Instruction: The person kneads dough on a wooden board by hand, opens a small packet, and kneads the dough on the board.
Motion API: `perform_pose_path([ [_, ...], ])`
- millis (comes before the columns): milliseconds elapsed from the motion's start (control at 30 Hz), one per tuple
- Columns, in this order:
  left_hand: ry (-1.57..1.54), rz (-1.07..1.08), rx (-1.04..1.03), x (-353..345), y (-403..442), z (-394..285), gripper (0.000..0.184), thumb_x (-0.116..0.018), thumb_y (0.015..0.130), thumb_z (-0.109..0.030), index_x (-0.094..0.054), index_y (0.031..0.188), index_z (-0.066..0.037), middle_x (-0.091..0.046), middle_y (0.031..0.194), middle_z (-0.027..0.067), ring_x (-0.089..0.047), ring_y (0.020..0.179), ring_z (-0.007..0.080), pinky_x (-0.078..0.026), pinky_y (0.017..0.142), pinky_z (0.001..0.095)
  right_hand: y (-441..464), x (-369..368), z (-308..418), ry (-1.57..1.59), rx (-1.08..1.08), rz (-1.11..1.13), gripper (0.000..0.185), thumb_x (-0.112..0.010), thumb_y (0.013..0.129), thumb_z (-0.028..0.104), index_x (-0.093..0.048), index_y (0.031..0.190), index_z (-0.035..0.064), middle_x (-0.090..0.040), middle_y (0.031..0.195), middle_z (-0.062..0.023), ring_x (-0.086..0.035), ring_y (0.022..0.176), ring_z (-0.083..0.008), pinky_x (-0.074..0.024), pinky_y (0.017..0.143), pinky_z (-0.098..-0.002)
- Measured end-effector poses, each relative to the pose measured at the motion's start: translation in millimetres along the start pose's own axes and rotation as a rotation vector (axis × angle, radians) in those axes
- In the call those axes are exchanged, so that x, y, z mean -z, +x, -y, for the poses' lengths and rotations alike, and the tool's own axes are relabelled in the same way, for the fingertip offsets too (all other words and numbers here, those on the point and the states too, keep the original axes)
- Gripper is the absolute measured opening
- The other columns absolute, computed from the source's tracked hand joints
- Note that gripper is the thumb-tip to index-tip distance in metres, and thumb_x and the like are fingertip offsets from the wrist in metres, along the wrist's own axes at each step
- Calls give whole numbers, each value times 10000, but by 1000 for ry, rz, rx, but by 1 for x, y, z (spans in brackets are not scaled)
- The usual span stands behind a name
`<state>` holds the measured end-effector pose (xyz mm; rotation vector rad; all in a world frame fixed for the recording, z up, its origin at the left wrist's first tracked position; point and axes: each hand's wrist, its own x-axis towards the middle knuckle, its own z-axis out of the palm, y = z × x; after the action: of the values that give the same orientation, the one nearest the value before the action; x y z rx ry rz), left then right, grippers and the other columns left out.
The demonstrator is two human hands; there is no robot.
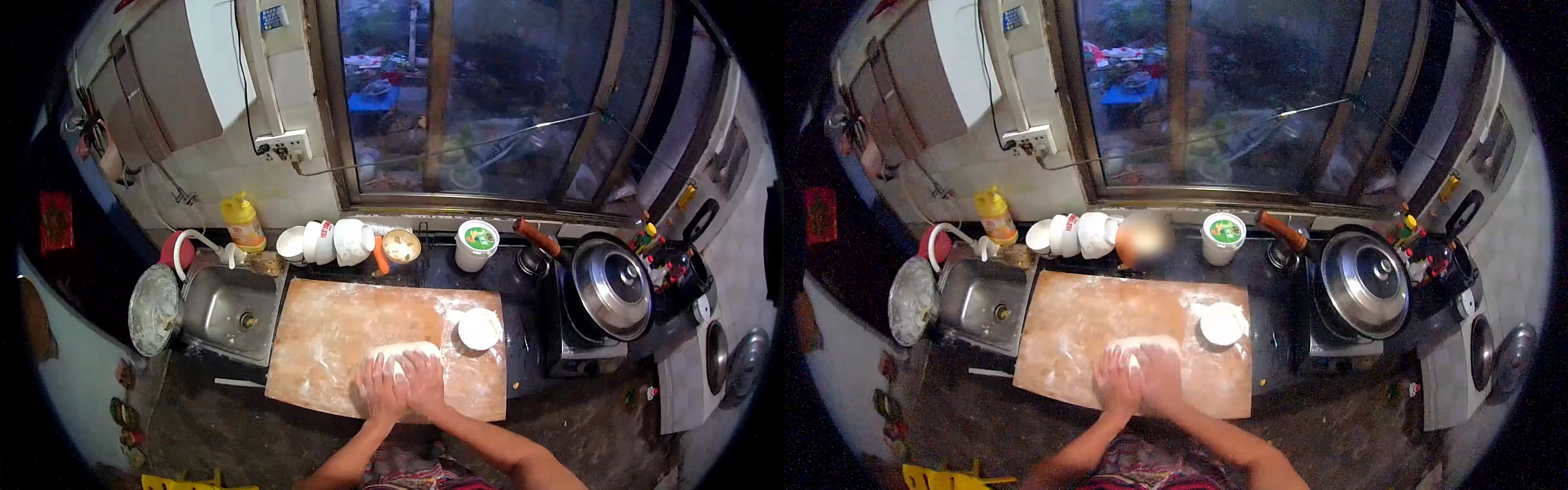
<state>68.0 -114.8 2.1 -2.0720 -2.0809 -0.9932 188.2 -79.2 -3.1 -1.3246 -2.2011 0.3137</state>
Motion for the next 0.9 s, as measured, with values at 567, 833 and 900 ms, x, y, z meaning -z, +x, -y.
perform_pose_path([
  [567,10,-77,-29,-103,156,83,344,-571,845,-357,-629,985,-48,-610,1011,170,-558,990,382,-382,864,540,169,-59,-61,-159,-97,-130,292,-579,842,278,-673,1056,103,-633,1045,-98,-565,1013,-293,-378,933,-465],
  [833,94,308,-8,-115,188,103,276,-447,933,-252,-648,982,-70,-635,987,149,-594,982,345,-437,873,529,204,-58,-67,-193,-74,22,306,-506,897,301,-675,1037,87,-650,973,-143,-609,915,-315,-433,851,-482],
  [900,-106,490,-55,-86,186,115,364,-369,982,-260,-598,1162,-41,-615,1174,177,-573,1094,378,-415,989,476,173,-51,-58,-89,-149,49,321,-523,891,298,-655,1085,79,-639,1064,-166,-595,1003,-328,-404,925,-492],
])
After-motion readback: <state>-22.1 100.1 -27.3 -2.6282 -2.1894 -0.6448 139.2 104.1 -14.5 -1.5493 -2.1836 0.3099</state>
